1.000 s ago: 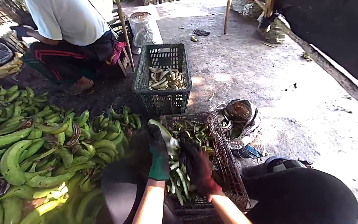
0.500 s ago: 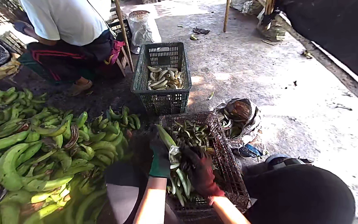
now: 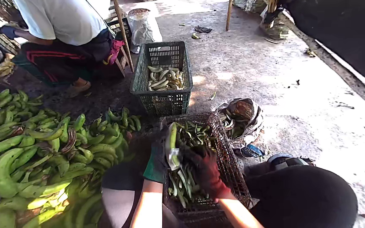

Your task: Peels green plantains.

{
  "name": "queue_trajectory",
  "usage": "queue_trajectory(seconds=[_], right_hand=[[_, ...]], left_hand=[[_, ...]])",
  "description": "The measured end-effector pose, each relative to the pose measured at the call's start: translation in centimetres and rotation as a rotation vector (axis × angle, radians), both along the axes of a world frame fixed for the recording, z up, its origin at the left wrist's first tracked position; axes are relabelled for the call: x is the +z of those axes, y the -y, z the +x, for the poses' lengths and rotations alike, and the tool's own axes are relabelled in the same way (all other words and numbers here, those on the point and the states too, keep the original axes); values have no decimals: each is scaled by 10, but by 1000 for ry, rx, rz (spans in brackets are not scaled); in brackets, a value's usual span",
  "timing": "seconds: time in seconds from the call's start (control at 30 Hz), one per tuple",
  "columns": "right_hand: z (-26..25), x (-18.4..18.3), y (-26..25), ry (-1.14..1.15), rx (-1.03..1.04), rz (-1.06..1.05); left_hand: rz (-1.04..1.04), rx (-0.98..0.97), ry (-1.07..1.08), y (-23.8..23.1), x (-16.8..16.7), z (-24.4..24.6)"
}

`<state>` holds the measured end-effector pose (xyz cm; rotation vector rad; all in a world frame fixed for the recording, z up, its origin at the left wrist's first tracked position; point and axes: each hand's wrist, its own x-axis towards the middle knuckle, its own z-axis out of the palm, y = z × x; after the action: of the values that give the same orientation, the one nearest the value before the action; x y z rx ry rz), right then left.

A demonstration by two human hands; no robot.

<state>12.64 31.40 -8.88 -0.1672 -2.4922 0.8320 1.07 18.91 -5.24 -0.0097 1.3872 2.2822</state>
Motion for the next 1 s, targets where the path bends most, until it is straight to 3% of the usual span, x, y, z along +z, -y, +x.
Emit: queue_trajectory(seconds=[0.07, 0.17, 0.33, 0.43, 0.5, 0.6, 0.67, 0.77, 0.83, 0.87, 0.93, 1.0], right_hand=[[-31, 14, -21, 168, -65, -176], [-56, 14, -56, 267, -130, -370], [11, -1, -6, 15, 161, -102], [-6, 1, -11, -62, 43, -74], [-35, 2, -31, -17, -78, -324], [-50, 2, -69, -69, -80, -930], [-33, 8, -80, -84, -8, -1074], [10, 7, -87, -27, -45, -1081], [30, 3, -87, -39, -124, -1087], [36, 4, -86, -45, -171, -1100], [42, 8, -87, -62, -246, -1111], [42, 7, -92, -96, -273, -1129]], left_hand=[[-81, -63, -43, 0, 7, 14], [13, 29, -34, -2, 10, 14], [-165, 127, -24, -5, 11, -1], [-157, 28, 36, -11, 14, 10], [-156, -38, 7, -7, 17, 17], [-16, -54, 0, -3, 30, 26], [-120, 20, -161, 2, 46, 23], [-225, 258, -731, 6, 106, -1], [-376, 543, -1211, -9, 152, -62], [-537, 609, -1330, -18, 166, -96], [-978, 583, -1274, -45, 164, -115], [-1098, 341, -1211, -77, 105, -82]])
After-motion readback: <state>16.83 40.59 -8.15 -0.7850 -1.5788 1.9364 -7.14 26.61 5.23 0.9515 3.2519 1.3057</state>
